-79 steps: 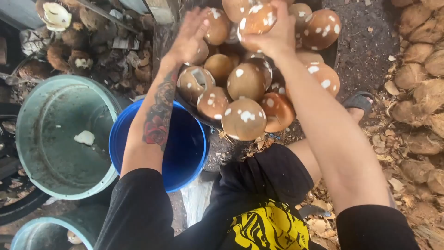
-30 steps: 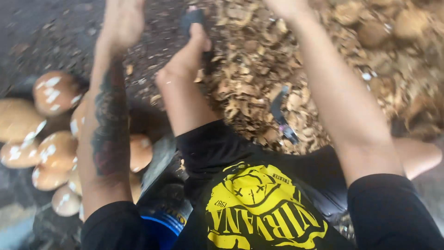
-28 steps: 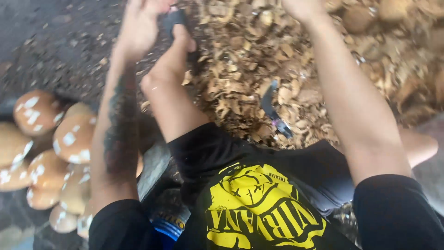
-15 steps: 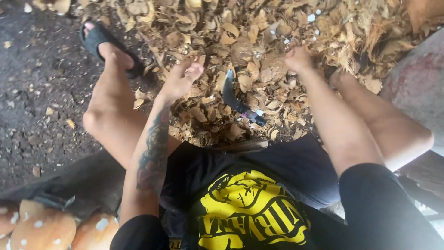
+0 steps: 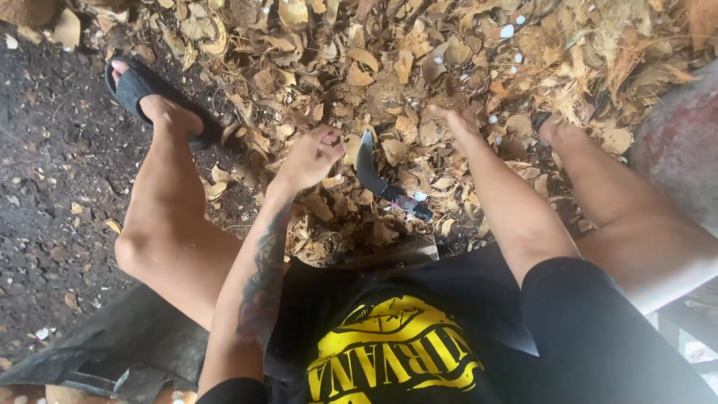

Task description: The person sits on the ground and uses their hands to peel the fibrous husk off a coconut. They then use a knife to scrape the remaining fibers from the coconut shell, rotating it to clean the surface.

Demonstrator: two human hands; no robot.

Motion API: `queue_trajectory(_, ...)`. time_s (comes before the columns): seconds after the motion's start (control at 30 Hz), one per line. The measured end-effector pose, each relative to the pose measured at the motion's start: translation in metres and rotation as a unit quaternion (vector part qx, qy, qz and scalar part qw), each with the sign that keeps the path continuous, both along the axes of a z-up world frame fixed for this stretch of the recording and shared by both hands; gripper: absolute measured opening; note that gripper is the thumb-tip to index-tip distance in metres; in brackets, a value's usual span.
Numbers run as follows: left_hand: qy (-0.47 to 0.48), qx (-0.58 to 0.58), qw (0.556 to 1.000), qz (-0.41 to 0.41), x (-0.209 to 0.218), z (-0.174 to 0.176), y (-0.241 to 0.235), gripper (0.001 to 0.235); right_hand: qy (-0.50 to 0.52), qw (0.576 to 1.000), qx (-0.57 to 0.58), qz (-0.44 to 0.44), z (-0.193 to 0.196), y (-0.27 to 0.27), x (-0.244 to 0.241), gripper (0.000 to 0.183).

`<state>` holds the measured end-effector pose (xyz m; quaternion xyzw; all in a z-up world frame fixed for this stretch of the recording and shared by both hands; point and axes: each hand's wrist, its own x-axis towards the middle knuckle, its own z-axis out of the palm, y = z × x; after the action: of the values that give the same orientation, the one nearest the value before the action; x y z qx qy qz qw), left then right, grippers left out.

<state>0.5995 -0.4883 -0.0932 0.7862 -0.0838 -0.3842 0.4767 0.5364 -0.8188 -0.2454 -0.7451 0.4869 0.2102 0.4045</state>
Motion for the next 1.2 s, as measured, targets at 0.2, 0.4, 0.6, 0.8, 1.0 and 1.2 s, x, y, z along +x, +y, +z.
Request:
queue_trajectory(0.2,-0.007,0.009,0.999,0.03,-0.002,-0.004,0.013,0.05,0.014,0.999,0.002,-0.048,-0.015,-0.009,0.01,0.127)
queue_trajectory(0.4,-0.041,0.025,0.997,0.065,-0.029,-0.003,0.025,0.048,-0.02,0.999,-0.031,-0.005,0.002,-0.019,-0.005,0.121)
queue_trajectory(0.6,-0.056,0.022,0.998,0.017,-0.051,0.016,0.024,0.049,-0.087,0.987,0.04,-0.128,-0.009,-0.053,-0.044,0.13)
queue_trajectory(0.8,-0.086,-0.009,0.996,0.033,-0.052,0.001,0.028,0.04,-0.144,0.9,0.322,-0.255,0.06,-0.057,-0.074,0.117)
queue_trajectory(1.0,-0.147,-0.137,0.978,0.063,-0.077,0.056,0.001,0.073,-0.164,0.81,0.474,-0.305,0.198,0.061,-0.076,0.119)
queue_trajectory(1.2,-0.156,-0.156,0.974,0.053,-0.104,0.034,-0.005,0.085,-0.165,0.758,0.564,-0.284,0.202,0.124,-0.078,0.123)
